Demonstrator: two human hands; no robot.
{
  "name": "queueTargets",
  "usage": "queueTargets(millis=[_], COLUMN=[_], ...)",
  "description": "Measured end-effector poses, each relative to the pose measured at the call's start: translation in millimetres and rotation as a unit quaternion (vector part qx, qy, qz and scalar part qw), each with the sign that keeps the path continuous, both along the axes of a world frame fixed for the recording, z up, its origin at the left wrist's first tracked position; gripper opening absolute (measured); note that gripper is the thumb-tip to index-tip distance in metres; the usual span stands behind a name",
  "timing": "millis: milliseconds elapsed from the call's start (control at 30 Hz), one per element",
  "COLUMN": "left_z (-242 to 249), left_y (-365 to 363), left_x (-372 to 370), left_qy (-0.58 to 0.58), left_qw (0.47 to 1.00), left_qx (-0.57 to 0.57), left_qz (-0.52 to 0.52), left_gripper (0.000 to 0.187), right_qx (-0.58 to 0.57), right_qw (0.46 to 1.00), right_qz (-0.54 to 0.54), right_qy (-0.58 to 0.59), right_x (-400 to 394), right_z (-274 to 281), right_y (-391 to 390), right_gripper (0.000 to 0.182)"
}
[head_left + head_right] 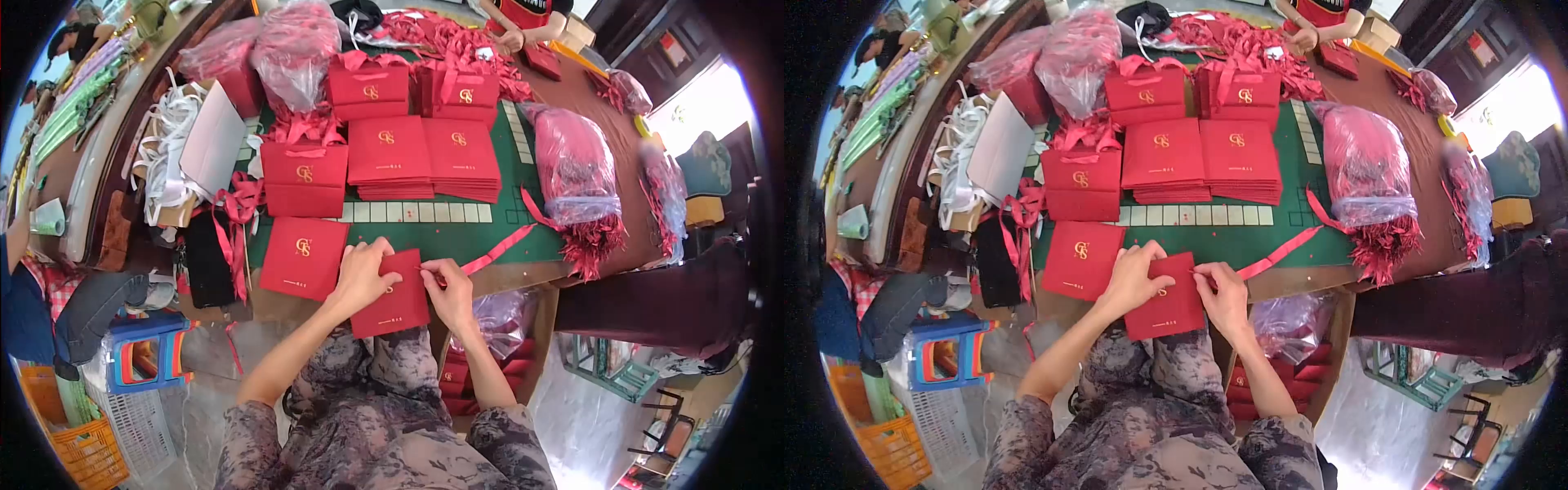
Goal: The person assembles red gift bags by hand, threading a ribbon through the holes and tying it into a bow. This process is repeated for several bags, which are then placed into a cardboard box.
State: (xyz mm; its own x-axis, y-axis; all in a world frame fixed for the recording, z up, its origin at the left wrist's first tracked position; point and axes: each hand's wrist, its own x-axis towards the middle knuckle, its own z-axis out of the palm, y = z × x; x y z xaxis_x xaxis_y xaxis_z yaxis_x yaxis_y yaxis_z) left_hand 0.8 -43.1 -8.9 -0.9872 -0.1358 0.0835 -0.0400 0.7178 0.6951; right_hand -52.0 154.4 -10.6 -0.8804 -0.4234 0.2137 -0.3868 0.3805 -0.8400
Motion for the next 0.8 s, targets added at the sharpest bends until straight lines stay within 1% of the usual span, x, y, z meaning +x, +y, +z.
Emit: queueTargets(millis=[33, 67, 100, 167, 233, 300, 333, 400, 433, 567, 700, 733, 767, 800], left_z=[1, 3, 1, -2, 5, 5, 7, 12, 13, 10, 7, 6, 7, 11], left_y=[-2, -3, -5, -9, -9, -9, -8, -6, -6, -6, -7, -8, -8, -8], left_x=[-2, -3, -5, -8, -9, -8, -7, -6, -5, -3, -2, -3, -3, -3], left_qy=[-0.027, -0.030, -0.035, -0.049, -0.064, -0.087, -0.089, -0.117, -0.120, -0.147, -0.169, -0.189, -0.192, -0.196], left_qw=[0.998, 0.998, 0.998, 0.989, 0.985, 0.968, 0.967, 0.949, 0.948, 0.922, 0.901, 0.884, 0.882, 0.879], left_qx=[0.048, 0.049, 0.053, 0.135, 0.161, 0.232, 0.236, 0.290, 0.294, 0.356, 0.395, 0.426, 0.429, 0.431], left_qz=[-0.004, -0.003, -0.002, -0.015, -0.018, -0.036, -0.037, -0.035, -0.035, -0.039, -0.053, -0.046, -0.046, -0.045], left_gripper=[0.043, 0.038, 0.038, 0.034, 0.032, 0.031, 0.031, 0.028, 0.028, 0.026, 0.028, 0.027, 0.027, 0.027], right_qx=[0.004, 0.014, 0.023, 0.016, 0.008, 0.011, 0.017, 0.019, 0.016, 0.015, 0.026, 0.036, 0.039, 0.055], right_qw=[1.000, 1.000, 1.000, 1.000, 1.000, 1.000, 0.999, 0.999, 0.999, 0.997, 0.998, 0.998, 0.998, 0.997], right_qz=[0.000, -0.004, -0.007, -0.005, -0.003, -0.004, -0.008, -0.028, -0.046, -0.062, -0.052, -0.043, -0.044, -0.038], right_qy=[-0.006, 0.001, 0.008, 0.009, 0.015, 0.025, 0.032, 0.007, -0.015, -0.040, 0.001, 0.021, 0.017, 0.039], right_x=[1, 3, 4, 9, 10, 10, 9, 11, 12, 15, 20, 21, 21, 22], right_z=[2, 5, 9, 16, 15, 11, 12, 16, 18, 21, 26, 27, 29, 30], right_y=[0, 0, 0, -3, -9, -13, -16, -21, -21, -18, -12, -11, -10, -10], right_gripper=[0.009, 0.009, 0.009, 0.009, 0.009, 0.009, 0.008, 0.009, 0.010, 0.007, 0.007, 0.007, 0.007, 0.008])
